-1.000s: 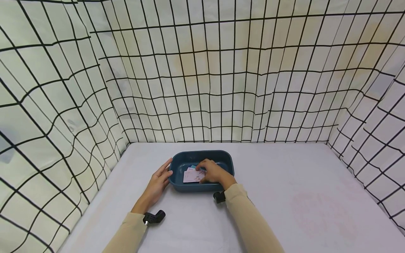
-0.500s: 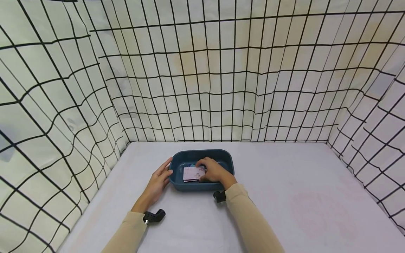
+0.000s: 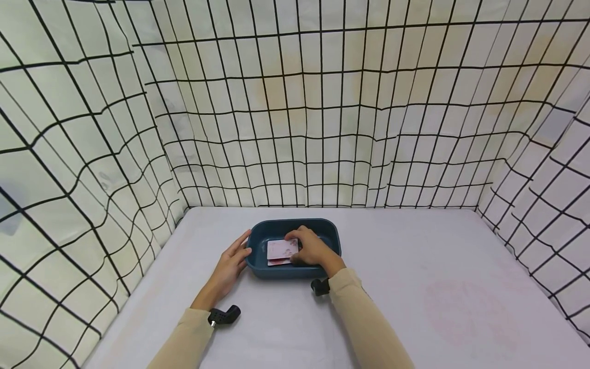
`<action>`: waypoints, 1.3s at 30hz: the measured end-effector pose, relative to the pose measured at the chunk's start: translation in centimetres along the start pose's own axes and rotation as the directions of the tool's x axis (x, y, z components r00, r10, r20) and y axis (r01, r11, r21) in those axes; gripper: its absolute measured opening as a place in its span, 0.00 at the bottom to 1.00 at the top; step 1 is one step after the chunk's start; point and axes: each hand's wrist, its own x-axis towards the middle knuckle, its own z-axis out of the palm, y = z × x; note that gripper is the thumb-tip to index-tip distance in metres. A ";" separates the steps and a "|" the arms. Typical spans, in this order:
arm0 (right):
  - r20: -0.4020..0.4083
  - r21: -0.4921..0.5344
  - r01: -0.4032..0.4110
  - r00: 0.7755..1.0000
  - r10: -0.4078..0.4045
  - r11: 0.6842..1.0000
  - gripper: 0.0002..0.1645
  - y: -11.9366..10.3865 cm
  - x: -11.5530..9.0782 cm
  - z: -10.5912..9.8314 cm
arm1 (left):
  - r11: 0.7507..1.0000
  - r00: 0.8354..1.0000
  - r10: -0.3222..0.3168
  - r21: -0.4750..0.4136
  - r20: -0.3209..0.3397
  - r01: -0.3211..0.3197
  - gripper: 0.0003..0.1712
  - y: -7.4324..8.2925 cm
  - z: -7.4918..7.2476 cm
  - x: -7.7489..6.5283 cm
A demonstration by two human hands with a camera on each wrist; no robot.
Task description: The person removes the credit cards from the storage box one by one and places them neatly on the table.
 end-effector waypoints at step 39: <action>-0.153 0.058 0.010 0.988 -0.001 0.998 0.34 -0.1 -0.2 0.0 | 1.000 1.000 0.007 0.007 -0.009 -0.007 0.31 -0.2 -0.1 0.0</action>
